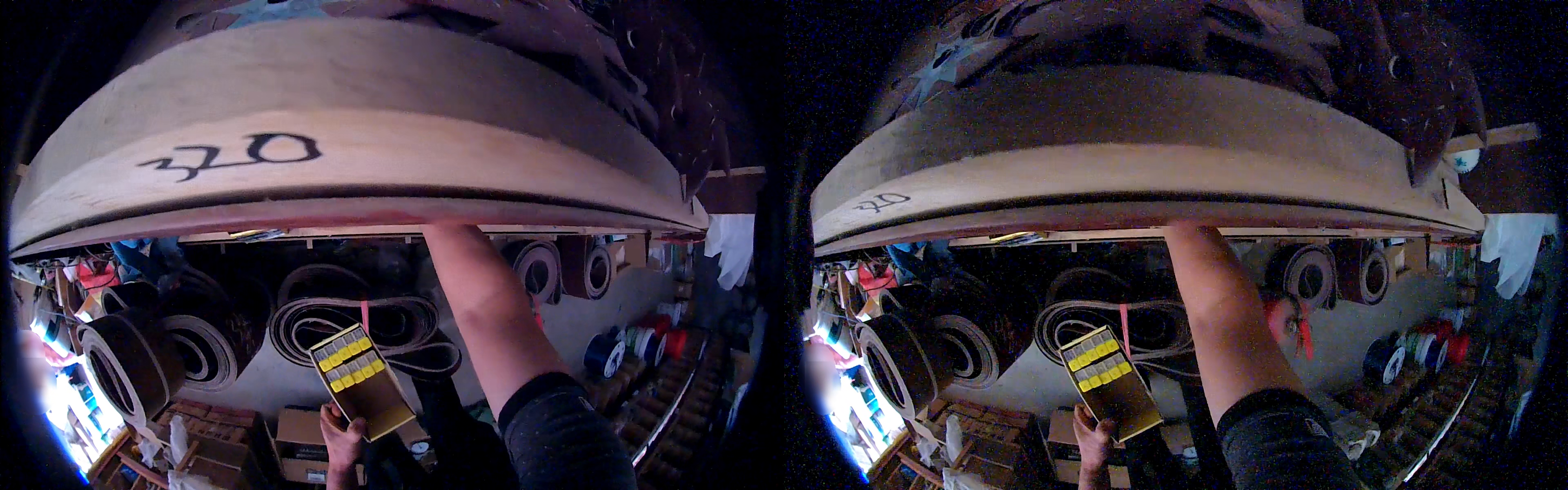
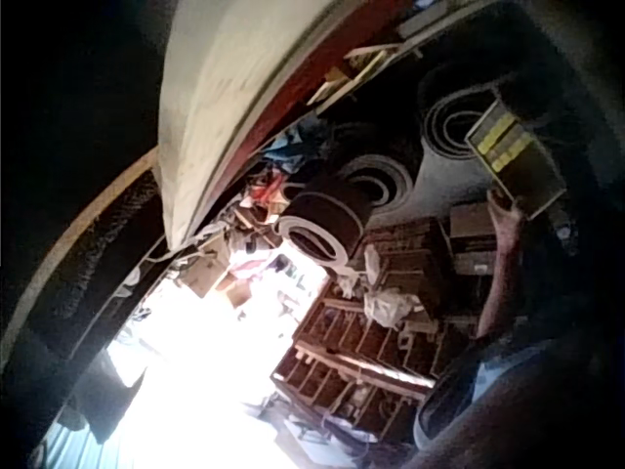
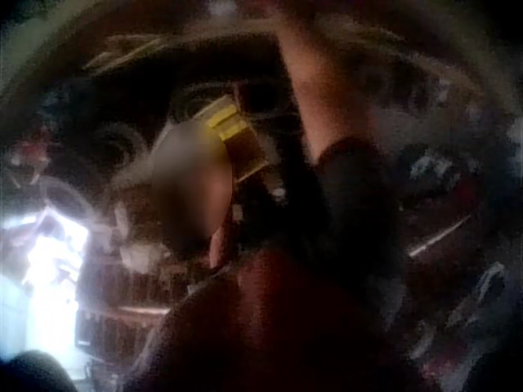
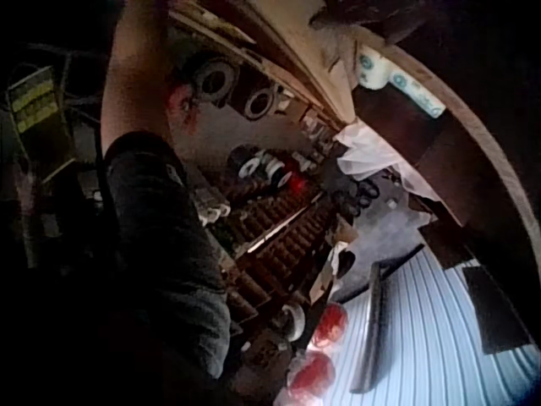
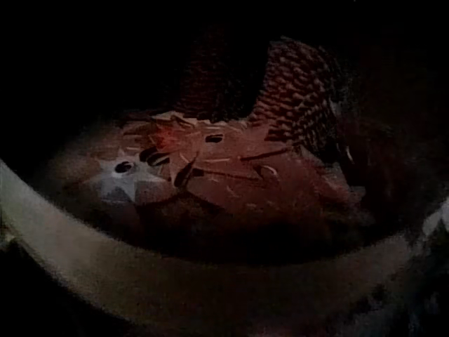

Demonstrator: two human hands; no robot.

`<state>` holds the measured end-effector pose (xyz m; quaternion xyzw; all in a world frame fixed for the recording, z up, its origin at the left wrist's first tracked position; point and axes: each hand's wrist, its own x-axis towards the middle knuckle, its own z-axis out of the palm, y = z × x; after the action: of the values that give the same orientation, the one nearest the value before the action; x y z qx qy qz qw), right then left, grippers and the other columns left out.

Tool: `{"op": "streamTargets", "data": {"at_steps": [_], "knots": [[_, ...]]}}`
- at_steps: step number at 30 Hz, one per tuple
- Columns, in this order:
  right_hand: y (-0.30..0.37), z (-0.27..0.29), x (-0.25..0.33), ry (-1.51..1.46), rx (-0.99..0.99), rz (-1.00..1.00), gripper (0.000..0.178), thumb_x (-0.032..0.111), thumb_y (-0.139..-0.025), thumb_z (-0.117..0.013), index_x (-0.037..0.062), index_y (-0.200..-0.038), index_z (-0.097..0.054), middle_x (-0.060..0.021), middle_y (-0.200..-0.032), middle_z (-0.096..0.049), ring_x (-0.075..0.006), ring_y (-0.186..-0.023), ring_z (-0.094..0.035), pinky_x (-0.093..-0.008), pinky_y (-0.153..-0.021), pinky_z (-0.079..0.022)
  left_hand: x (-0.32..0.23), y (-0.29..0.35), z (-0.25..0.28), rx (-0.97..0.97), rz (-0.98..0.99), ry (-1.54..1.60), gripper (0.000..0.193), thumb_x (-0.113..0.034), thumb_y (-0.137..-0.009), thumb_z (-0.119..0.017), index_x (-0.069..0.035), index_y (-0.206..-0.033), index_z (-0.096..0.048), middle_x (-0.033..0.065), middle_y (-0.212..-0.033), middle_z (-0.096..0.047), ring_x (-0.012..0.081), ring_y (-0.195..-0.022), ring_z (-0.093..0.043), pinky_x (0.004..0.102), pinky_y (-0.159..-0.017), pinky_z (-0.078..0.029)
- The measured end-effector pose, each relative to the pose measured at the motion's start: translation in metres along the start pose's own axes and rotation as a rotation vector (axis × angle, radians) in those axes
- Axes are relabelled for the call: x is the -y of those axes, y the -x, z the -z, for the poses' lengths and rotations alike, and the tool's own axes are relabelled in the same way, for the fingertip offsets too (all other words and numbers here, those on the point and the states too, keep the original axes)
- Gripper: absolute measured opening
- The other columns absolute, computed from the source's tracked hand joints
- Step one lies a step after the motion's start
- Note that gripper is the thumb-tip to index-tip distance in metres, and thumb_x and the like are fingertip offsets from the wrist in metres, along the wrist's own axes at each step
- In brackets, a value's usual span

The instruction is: The person sorts through small yellow boxes and blue packages on a cluttered wooden shelf. They pick up items, inspect them, and place them back into the shelf compartments, occasionally moving boxes to access items behind them.

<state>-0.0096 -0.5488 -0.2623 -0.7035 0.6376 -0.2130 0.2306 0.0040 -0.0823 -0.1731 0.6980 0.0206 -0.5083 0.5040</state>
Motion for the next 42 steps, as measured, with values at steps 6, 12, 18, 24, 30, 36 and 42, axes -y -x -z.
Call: {"op": "streamTargets", "data": {"at_steps": [6,12,18,24,30,36,42], "knots": [[0.007,0.005,-0.003,0.260,0.024,0.152,0.054,0.048,-0.094,-0.042,0.0140,-0.135,-0.046,-0.0120,-0.140,-0.046,-0.0323,-0.130,-0.042,-0.0503,-0.110,-0.031,0.008,-0.001,0.006,0.011,-0.032,-0.022,0.045,-0.016,-0.067,-0.072,-0.011,-0.090,-0.034,0.0017,-0.083,-0.044,0.0098,-0.074,-0.046,0.0257,-0.064,-0.043],[0.013,0.004,-0.001,0.434,0.012,0.299,0.052,0.047,-0.094,-0.043,0.0145,-0.134,-0.048,-0.0123,-0.140,-0.047,-0.0328,-0.130,-0.043,-0.0505,-0.109,-0.032,-0.017,0.005,-0.004,0.031,-0.002,0.012,0.048,-0.021,-0.067,-0.075,-0.009,-0.092,-0.036,0.0018,-0.083,-0.045,0.0093,-0.073,-0.046,0.0251,-0.064,-0.043],[0.016,-0.004,0.000,0.536,-0.016,0.428,0.051,0.046,-0.093,-0.045,0.0150,-0.133,-0.050,-0.0126,-0.139,-0.049,-0.0333,-0.129,-0.044,-0.0507,-0.109,-0.032,0.006,0.000,0.010,0.047,-0.061,-0.045,0.049,-0.026,-0.068,-0.076,-0.008,-0.092,-0.037,0.0014,-0.083,-0.045,0.0086,-0.074,-0.045,0.0248,-0.065,-0.043],[0.018,-0.018,0.023,0.355,0.151,0.423,0.046,0.041,-0.093,-0.048,0.0139,-0.130,-0.054,-0.0143,-0.136,-0.052,-0.0344,-0.127,-0.046,-0.0506,-0.107,-0.034,0.001,0.003,0.003,0.047,-0.068,-0.097,0.045,-0.023,-0.068,-0.074,-0.007,-0.090,-0.037,0.0009,-0.083,-0.045,0.0089,-0.074,-0.044,0.0247,-0.066,-0.042],[0.086,0.015,0.016,-0.197,0.271,0.433,0.027,0.017,-0.093,-0.052,0.0069,-0.117,-0.057,-0.0196,-0.105,-0.064,-0.0343,-0.098,-0.062,-0.0437,-0.083,-0.048,-0.004,0.002,0.000,0.005,-0.074,-0.040,0.035,-0.016,-0.070,-0.066,-0.007,-0.090,-0.038,0.0006,-0.082,-0.044,0.0093,-0.074,-0.044,0.0250,-0.066,-0.041],[0.205,0.103,-0.046,-0.412,0.461,-0.016,0.023,0.024,-0.096,-0.058,0.0040,-0.105,-0.063,-0.0149,-0.092,-0.069,-0.0272,-0.083,-0.068,-0.0356,-0.070,-0.052,-0.040,-0.060,-0.029,0.040,-0.210,-0.136,0.031,-0.015,-0.070,-0.066,-0.008,-0.086,-0.040,-0.0003,-0.080,-0.042,0.0093,-0.073,-0.040,0.0255,-0.066,-0.039],[0.314,0.130,-0.153,-0.421,0.628,-0.118,0.024,0.025,-0.096,-0.057,0.0029,-0.106,-0.062,-0.0126,-0.093,-0.069,-0.0252,-0.082,-0.069,-0.0356,-0.073,-0.054,-0.138,-0.142,-0.112,0.114,-0.342,-0.304,0.024,-0.015,-0.077,-0.066,-0.006,-0.085,-0.045,-0.0016,-0.079,-0.044,0.0086,-0.076,-0.041,0.0258,-0.067,-0.039]]}}
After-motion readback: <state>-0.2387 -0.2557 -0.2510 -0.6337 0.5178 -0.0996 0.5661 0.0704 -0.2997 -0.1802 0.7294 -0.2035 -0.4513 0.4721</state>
